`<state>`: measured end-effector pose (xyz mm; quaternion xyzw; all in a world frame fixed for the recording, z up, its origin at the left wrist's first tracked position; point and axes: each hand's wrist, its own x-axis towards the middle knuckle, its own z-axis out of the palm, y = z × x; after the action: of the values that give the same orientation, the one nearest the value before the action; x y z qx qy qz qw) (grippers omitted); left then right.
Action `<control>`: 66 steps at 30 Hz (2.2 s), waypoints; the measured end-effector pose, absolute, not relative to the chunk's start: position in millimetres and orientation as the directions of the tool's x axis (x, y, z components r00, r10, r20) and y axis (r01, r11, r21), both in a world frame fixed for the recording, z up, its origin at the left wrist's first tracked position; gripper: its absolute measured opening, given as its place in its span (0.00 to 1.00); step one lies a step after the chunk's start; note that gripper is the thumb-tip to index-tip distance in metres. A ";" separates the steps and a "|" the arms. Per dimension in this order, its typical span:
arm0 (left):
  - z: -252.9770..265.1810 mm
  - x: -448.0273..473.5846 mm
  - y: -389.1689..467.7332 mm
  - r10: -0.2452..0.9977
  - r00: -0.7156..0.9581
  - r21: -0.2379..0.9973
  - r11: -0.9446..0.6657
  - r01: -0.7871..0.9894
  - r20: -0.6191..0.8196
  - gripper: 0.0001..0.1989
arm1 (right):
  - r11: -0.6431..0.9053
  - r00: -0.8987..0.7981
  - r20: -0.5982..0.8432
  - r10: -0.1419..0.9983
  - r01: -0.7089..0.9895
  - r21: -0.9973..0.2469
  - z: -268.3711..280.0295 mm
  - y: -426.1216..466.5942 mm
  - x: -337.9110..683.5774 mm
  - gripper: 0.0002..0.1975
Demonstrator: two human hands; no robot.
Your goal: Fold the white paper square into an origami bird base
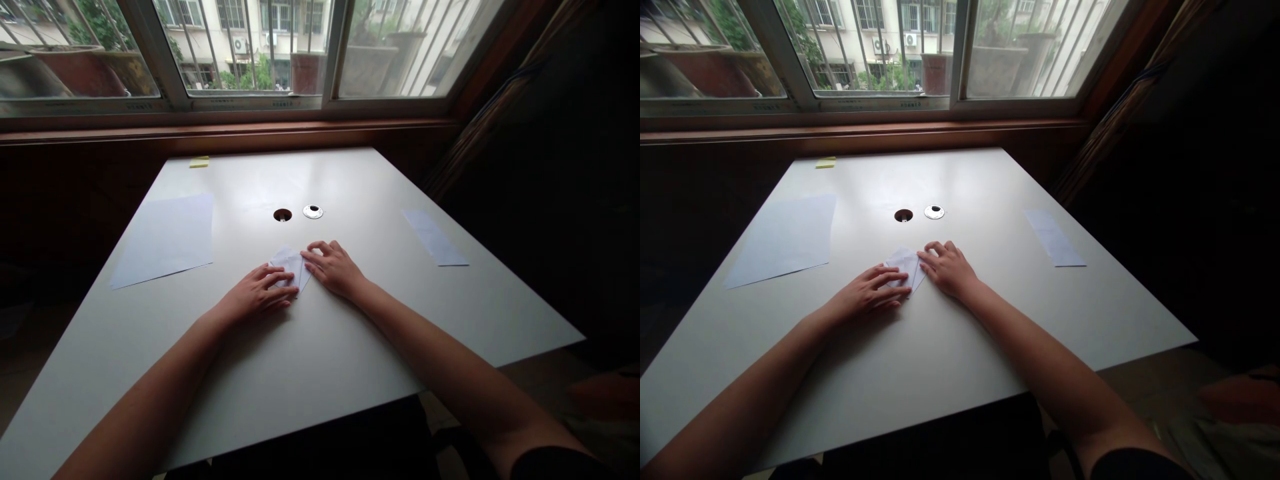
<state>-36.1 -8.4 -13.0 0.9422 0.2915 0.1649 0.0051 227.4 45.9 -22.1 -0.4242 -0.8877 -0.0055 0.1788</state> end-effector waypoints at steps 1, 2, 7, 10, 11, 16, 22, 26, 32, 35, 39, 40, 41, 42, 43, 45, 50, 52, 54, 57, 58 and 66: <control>-13.3 -36.8 -7.3 0.559 0.762 0.120 -0.824 0.553 0.326 0.16 | 0.647 -0.578 0.331 0.746 0.748 -0.152 -22.8 45.5 228.0 0.18; -13.6 -37.4 -6.2 0.568 0.747 0.135 -0.818 0.559 0.345 0.15 | 0.653 -0.579 0.342 0.740 0.740 -0.161 -23.2 44.9 228.5 0.18; -13.6 -39.1 -3.2 0.605 0.683 0.190 -0.788 0.585 0.408 0.11 | 0.694 -0.594 0.384 0.707 0.686 -0.217 -22.2 42.1 230.0 0.13; -14.5 -37.8 -3.9 0.649 0.658 0.220 -0.756 0.617 0.383 0.11 | 0.715 -0.599 0.409 0.689 0.654 -0.246 -21.6 42.1 230.4 0.10; -15.2 -37.2 -4.4 0.665 0.647 0.233 -0.742 0.628 0.374 0.11 | 0.727 -0.605 0.419 0.677 0.638 -0.253 -21.6 42.3 230.5 0.10; -17.3 -36.0 -8.0 0.740 0.590 0.308 -0.672 0.673 0.323 0.14 | 0.808 -0.676 0.444 0.588 0.515 -0.286 -23.2 43.3 229.4 0.11; -12.8 -35.5 -9.6 0.737 0.604 0.308 -0.676 0.669 0.304 0.16 | 0.846 -0.707 0.464 0.534 0.451 -0.285 -21.9 42.0 227.7 0.12; -11.1 -34.0 -9.9 0.724 0.595 0.218 -0.680 0.700 0.349 0.18 | 0.854 -0.733 0.437 0.521 0.455 -0.254 -20.5 38.3 224.6 0.13; -13.1 -37.0 -8.6 0.703 0.625 0.151 -0.697 0.701 0.339 0.16 | 0.870 -0.754 0.434 0.493 0.446 -0.212 -19.6 35.8 222.6 0.13; -16.0 -38.5 -5.8 0.668 0.650 0.140 -0.729 0.670 0.362 0.15 | 0.873 -0.761 0.432 0.484 0.456 -0.176 -19.4 36.3 223.4 0.14; -16.8 -37.6 -6.1 0.650 0.655 0.107 -0.736 0.668 0.386 0.13 | 0.860 -0.760 0.415 0.500 0.491 -0.137 -19.9 35.8 224.5 0.14; -15.8 -37.0 -7.2 0.650 0.660 0.095 -0.736 0.670 0.376 0.13 | 0.858 -0.760 0.412 0.503 0.497 -0.133 -19.9 35.4 224.6 0.14; -14.4 -36.5 -8.4 0.647 0.670 0.082 -0.739 0.669 0.364 0.14 | 0.857 -0.760 0.410 0.504 0.498 -0.131 -19.7 34.8 224.8 0.14; -12.8 -36.0 -9.7 0.644 0.680 0.070 -0.743 0.666 0.351 0.14 | 0.858 -0.761 0.410 0.503 0.496 -0.132 -19.5 34.2 224.9 0.14; -11.0 -35.6 -10.8 0.640 0.689 0.062 -0.746 0.663 0.340 0.13 | 0.860 -0.762 0.411 0.501 0.492 -0.134 -19.1 33.6 225.1 0.14; -8.0 -35.6 -12.4 0.631 0.700 0.059 -0.755 0.653 0.334 0.12 | 0.868 -0.766 0.418 0.487 0.478 -0.136 -18.2 32.5 225.5 0.14; -9.4 -39.2 -10.9 0.590 0.708 0.094 -0.789 0.607 0.388 0.15 | 0.878 -0.758 0.466 0.457 0.467 -0.102 -16.8 32.0 226.9 0.12; -12.7 -40.9 -9.3 0.578 0.709 0.107 -0.800 0.591 0.404 0.17 | 0.882 -0.753 0.488 0.442 0.464 -0.084 -17.1 32.4 227.3 0.11; -15.7 -41.5 -8.0 0.580 0.703 0.125 -0.800 0.587 0.413 0.19 | 0.883 -0.749 0.504 0.430 0.464 -0.065 -17.5 32.6 227.4 0.10; -17.5 -39.9 -7.5 0.586 0.687 0.140 -0.795 0.590 0.430 0.19 | 0.878 -0.748 0.510 0.425 0.477 -0.033 -16.9 32.2 226.7 0.09; -17.2 -38.8 -7.6 0.585 0.679 0.134 -0.792 0.595 0.443 0.18 | 0.877 -0.748 0.511 0.424 0.480 -0.025 -16.3 31.8 226.4 0.09; -9.1 -28.3 -10.4 0.562 0.614 0.043 -0.756 0.654 0.554 0.10 | 0.873 -0.742 0.525 0.416 0.487 -0.004 -8.2 24.3 222.1 0.09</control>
<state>-28.3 -10.4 -9.1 0.8946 0.3398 0.2785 -0.0819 222.1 24.3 -8.2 -0.2427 -0.9309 -0.0671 0.2648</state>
